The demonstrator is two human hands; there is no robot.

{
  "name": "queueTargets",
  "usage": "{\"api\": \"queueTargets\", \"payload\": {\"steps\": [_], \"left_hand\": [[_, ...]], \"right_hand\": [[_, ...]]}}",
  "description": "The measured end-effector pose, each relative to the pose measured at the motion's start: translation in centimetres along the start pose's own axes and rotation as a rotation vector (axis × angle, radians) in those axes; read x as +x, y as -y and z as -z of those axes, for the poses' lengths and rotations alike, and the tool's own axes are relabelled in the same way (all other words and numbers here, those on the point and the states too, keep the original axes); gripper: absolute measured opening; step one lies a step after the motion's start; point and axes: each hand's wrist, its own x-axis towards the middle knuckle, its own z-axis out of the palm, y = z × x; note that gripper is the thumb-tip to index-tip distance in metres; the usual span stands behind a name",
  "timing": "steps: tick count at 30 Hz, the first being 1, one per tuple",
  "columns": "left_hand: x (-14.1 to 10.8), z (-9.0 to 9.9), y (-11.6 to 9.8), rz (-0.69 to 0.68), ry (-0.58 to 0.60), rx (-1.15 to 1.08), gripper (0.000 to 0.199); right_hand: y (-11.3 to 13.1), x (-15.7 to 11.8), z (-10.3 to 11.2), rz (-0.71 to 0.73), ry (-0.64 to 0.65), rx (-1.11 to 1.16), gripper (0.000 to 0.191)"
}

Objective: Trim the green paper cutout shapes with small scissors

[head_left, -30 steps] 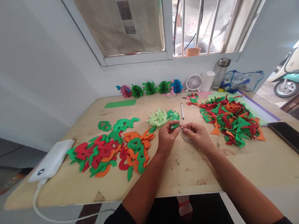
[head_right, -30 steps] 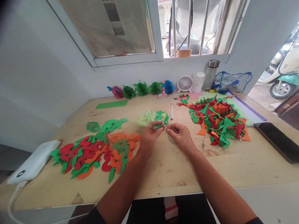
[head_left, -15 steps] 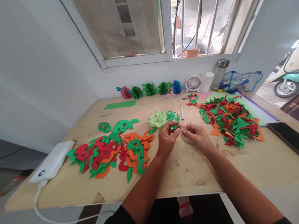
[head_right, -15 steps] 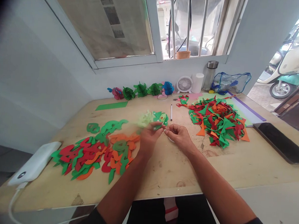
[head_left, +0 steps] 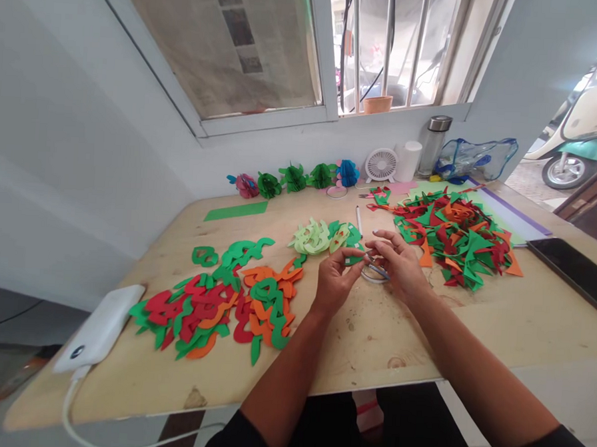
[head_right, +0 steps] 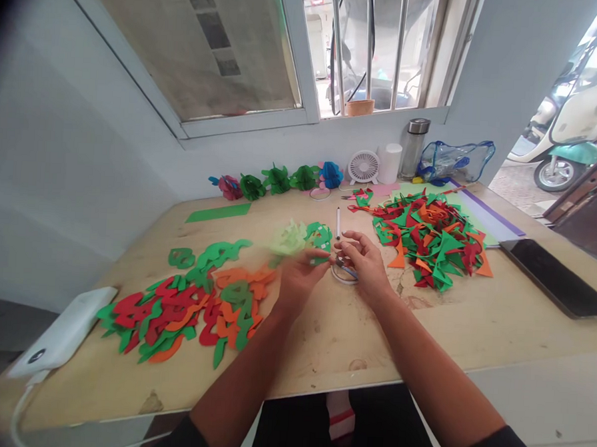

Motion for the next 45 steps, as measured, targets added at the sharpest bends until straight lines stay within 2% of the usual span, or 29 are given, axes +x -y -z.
{"api": "queueTargets", "payload": {"steps": [7,15,23,28,32,40,42,45], "left_hand": [[-0.2,-0.4,-0.4,0.023,0.090,-0.010,0.016],[-0.2,-0.5,0.5,0.030,0.150,-0.012,0.016],[-0.1,-0.4,1.0,0.034,0.158,-0.034,0.016],[-0.1,-0.6,1.1,0.006,0.166,-0.019,0.015],[-0.2,-0.7,0.9,0.001,0.182,-0.056,0.018],[-0.2,-0.8,0.3,0.014,0.116,-0.024,0.042],[-0.2,-0.9,0.2,0.000,0.069,0.022,0.041],[-0.2,-1.0,0.1,-0.052,0.000,0.119,0.027]], "right_hand": [[0.1,-0.1,-0.1,-0.037,0.005,0.093,0.047],[-0.3,0.2,0.1,0.002,-0.014,0.049,0.054],[-0.2,0.3,0.1,0.003,-0.032,0.043,0.052],[-0.5,0.3,0.2,0.009,0.019,0.017,0.053],[-0.5,0.3,0.2,0.015,0.005,0.020,0.053],[-0.3,0.4,0.2,0.068,-0.039,-0.025,0.052],[-0.4,0.4,0.2,0.080,-0.041,-0.036,0.051],[-0.5,0.4,0.1,0.104,-0.044,-0.051,0.048]]}}
